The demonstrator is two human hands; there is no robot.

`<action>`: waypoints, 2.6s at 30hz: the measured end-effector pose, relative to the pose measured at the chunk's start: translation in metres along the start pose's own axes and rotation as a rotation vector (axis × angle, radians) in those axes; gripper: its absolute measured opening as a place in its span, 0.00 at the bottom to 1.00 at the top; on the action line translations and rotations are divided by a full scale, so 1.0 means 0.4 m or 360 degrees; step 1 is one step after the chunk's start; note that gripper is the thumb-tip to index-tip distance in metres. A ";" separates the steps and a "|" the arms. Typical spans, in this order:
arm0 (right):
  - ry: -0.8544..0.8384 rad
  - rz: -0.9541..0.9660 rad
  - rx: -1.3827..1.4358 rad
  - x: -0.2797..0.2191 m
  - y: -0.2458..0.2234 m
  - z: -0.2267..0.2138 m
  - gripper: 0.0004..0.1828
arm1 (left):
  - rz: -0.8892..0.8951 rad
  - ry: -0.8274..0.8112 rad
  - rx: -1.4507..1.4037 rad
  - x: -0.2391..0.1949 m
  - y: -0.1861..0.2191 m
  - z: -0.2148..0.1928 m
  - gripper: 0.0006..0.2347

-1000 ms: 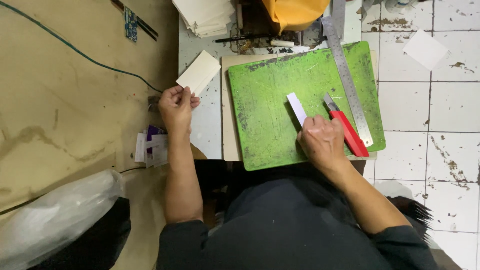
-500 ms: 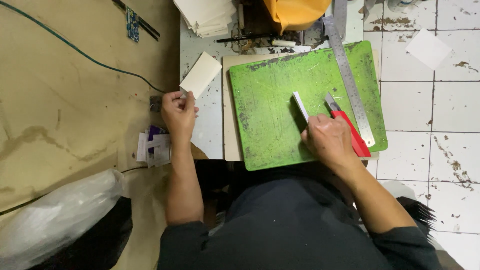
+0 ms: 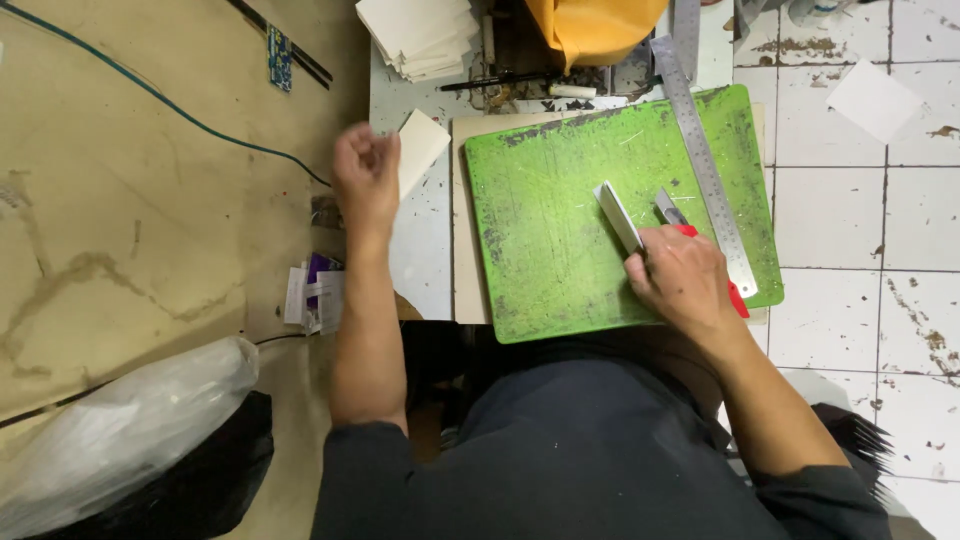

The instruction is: Cutting small strips of material using a utility knife and ruler, then stacking them

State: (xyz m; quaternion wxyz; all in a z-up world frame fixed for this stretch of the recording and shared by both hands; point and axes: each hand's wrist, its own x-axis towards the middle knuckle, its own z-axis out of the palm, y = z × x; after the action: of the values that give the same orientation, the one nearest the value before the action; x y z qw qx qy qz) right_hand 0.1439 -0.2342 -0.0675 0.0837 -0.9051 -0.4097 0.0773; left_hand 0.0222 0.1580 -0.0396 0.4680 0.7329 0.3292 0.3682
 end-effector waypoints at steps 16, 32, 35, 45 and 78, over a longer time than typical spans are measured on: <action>0.0068 0.0027 -0.0122 0.011 -0.046 -0.026 0.10 | -0.1474 -0.0318 -0.0112 0.415 0.044 0.237 0.62; 0.0039 0.0025 -0.0104 0.011 -0.049 -0.029 0.11 | -0.1399 -0.0281 0.0104 0.397 0.118 0.277 0.56; 0.0046 0.0028 -0.0123 0.012 -0.047 -0.023 0.11 | -0.1436 -0.0327 0.0086 0.408 0.094 0.277 0.60; -0.0064 0.0075 0.0224 0.000 -0.019 -0.006 0.08 | -0.1334 -0.0248 -0.0478 0.307 0.188 0.215 0.29; 0.0754 0.2335 0.1951 -0.972 0.534 0.510 0.22 | -0.0641 -0.1039 -0.2692 -0.256 0.009 0.211 0.20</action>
State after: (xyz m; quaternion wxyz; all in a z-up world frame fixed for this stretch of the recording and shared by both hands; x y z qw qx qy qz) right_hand 0.0035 -0.6485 -0.2845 0.5497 -0.7269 0.3920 0.1256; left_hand 0.0420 0.0348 -0.0844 0.9714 0.1440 -0.0758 0.1730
